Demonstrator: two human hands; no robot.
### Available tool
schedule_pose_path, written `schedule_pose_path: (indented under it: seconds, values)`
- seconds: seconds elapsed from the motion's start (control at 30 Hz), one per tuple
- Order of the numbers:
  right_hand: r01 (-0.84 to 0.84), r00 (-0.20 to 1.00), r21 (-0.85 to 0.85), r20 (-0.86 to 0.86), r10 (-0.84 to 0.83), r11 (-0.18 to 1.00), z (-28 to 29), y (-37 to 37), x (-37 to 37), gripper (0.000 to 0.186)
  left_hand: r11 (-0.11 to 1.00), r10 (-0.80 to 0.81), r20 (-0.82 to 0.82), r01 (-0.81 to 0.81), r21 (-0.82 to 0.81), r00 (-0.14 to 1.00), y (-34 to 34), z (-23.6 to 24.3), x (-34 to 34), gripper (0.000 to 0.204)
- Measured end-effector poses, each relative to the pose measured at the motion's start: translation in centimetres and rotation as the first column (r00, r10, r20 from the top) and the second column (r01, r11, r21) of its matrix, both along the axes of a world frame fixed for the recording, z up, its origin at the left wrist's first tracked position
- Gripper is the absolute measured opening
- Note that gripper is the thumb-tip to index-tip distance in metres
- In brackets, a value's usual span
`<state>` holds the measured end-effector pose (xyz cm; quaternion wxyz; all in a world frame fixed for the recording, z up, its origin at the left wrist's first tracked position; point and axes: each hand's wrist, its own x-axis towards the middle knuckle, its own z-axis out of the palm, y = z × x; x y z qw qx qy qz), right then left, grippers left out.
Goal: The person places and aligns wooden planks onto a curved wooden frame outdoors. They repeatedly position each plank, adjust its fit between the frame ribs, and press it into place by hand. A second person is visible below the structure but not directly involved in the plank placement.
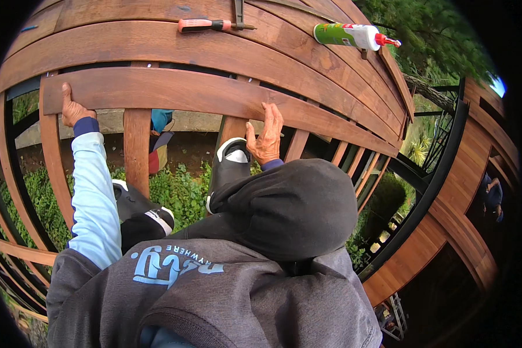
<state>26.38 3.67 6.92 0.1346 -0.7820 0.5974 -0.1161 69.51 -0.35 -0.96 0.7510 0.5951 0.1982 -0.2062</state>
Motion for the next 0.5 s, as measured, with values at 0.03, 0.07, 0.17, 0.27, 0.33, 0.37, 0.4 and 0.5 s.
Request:
schedule_pose_path:
  seconds: [0.03, 0.07, 0.17, 0.27, 0.33, 0.37, 0.4, 0.5]
  values:
    - [0.098, 0.993, 0.022, 0.062, -0.099, 0.995, -0.5, 1.4, -0.7, 0.051, 1.0, 0.007, -0.021, -0.007, -0.002, 1.0, 0.0, -0.2, 0.1, 0.043]
    - [0.208, 0.965, 0.1, 0.142, -0.221, 0.973, -0.8, 2.7, -1.6, 0.036, 1.0, -0.011, -0.009, 0.011, -0.009, 1.0, 0.1, -0.5, 0.3, 0.044]
    - [0.567, 0.658, 0.449, 0.256, -0.708, 0.69, -1.8, 4.8, -3.7, 0.024, 0.99, -0.078, -0.021, 0.074, -0.12, 0.997, 0.4, -1.5, 1.0, 0.048]
    - [0.622, 0.296, 0.628, 0.365, -0.883, 0.468, -2.6, 4.6, -5.4, 0.024, 0.988, -0.103, -0.016, 0.101, -0.118, 0.995, 0.6, -1.9, 1.4, 0.05]
    - [0.613, 0.225, 0.647, 0.408, -0.885, 0.454, -3.1, 3.9, -6.2, 0.024, 0.992, -0.104, 0.056, 0.108, -0.068, 0.993, 0.6, -2.0, 1.3, 0.048]
    - [0.608, 0.21, 0.654, 0.414, -0.886, 0.45, -3.2, 3.3, -6.5, 0.024, 0.98, -0.158, -0.014, 0.155, -0.127, 0.987, 0.4, -2.1, 1.1, 0.048]
    - [0.548, 0.223, 0.671, 0.459, -0.86, 0.5, -3.4, 2.8, -6.3, 0.025, 0.963, -0.216, -0.06, 0.202, -0.18, 0.975, 0.3, -2.2, 0.8, 0.047]
    - [0.524, 0.823, 0.375, 0.009, -0.569, 0.765, -1.9, 0.5, -5.8, 0.039, 0.991, -0.108, -0.071, 0.113, 0.071, 0.992, 0.5, -1.6, 1.1, 0.05]
